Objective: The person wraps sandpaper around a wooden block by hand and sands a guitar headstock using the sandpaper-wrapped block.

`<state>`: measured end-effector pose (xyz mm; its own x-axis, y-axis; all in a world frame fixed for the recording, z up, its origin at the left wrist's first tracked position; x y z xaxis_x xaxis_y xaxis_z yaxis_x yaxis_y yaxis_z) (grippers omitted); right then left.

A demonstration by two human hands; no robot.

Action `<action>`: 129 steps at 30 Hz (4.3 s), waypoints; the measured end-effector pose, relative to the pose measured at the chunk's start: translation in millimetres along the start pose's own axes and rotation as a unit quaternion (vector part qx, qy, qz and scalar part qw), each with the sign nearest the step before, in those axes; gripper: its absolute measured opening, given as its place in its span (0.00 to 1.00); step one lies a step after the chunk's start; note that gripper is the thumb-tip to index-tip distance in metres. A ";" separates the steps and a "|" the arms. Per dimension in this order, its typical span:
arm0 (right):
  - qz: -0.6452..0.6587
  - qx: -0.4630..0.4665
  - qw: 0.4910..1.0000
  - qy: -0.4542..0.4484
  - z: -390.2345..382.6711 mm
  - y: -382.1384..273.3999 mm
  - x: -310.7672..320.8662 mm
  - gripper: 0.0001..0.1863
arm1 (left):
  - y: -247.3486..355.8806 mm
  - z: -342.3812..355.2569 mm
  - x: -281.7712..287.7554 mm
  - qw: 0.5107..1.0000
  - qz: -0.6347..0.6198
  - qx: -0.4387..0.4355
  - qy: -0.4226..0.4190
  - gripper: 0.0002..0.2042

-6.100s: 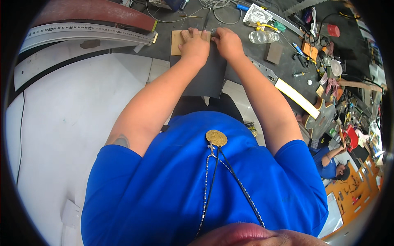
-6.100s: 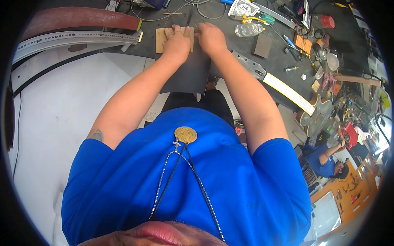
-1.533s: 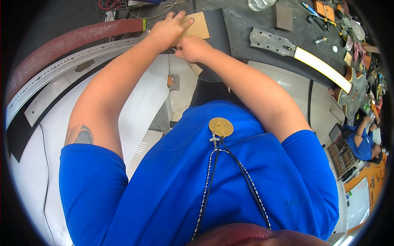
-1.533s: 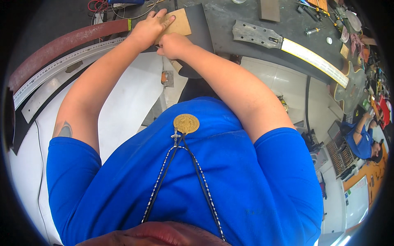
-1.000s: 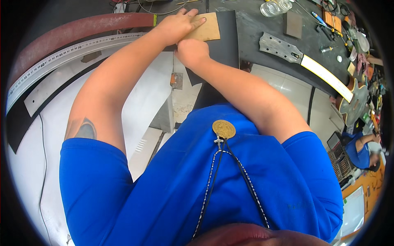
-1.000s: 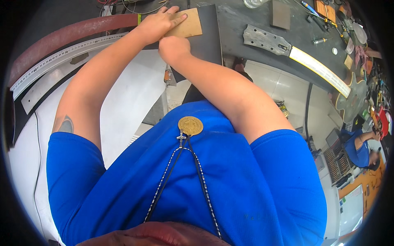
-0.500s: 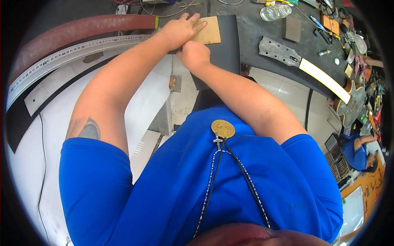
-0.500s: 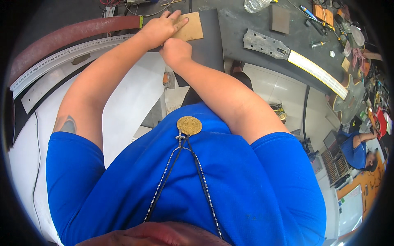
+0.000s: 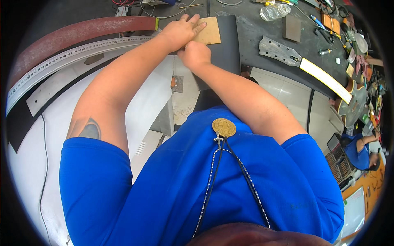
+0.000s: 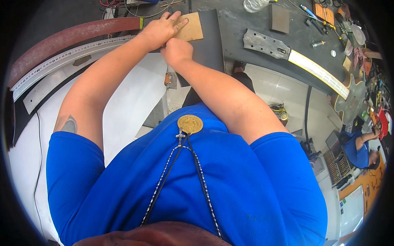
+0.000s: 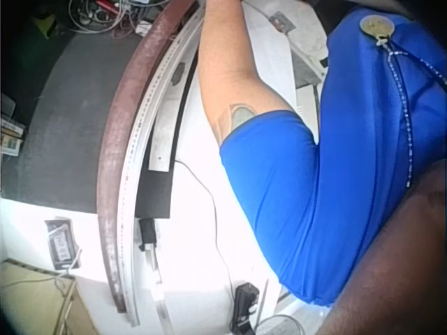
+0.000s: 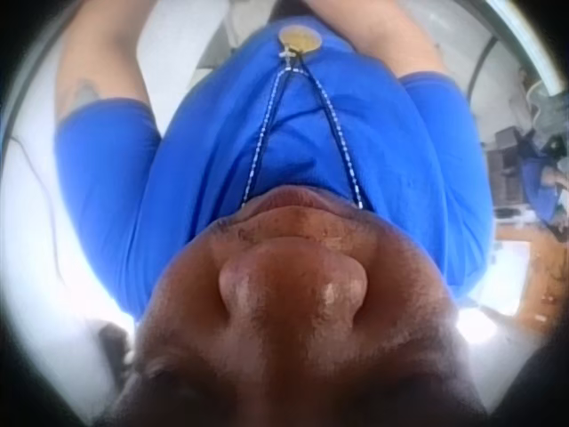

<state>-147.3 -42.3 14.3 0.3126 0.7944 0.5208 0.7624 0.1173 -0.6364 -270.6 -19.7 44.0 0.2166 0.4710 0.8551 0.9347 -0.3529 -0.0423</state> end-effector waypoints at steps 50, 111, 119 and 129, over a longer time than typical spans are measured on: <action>-0.005 -0.023 0.999 -0.029 -58.1 111.5 124.2 0.20 | 1.9 3.4 -4.2 1.000 0.006 0.009 0.013 0.55; -0.067 0.006 0.991 0.112 -51.9 100.5 184.9 0.17 | 0.9 0.7 -5.6 1.000 0.002 0.016 0.017 0.45; -0.079 0.021 0.988 0.133 -55.8 101.6 188.7 0.17 | 0.5 2.5 -15.4 0.999 -0.007 0.021 0.032 0.44; -0.071 -0.004 0.984 0.163 -60.9 121.6 209.9 0.15 | -0.4 -1.2 -8.3 1.000 -0.013 0.020 0.012 0.44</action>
<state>45.5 102.4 80.9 0.3662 0.5373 0.7598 0.8156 0.2078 -0.5400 -273.1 -24.5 37.6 0.1852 0.4593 0.8688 0.9505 -0.3081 -0.0398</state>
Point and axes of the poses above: each hand's wrist, its own z-axis towards the middle knuckle, its own x-axis out of the back of the hand, y = z × x, the point moved 1 cm from there along z, towards the middle knuckle, and after that the axes turned 2 degrees about z, right-handed, at the moved point
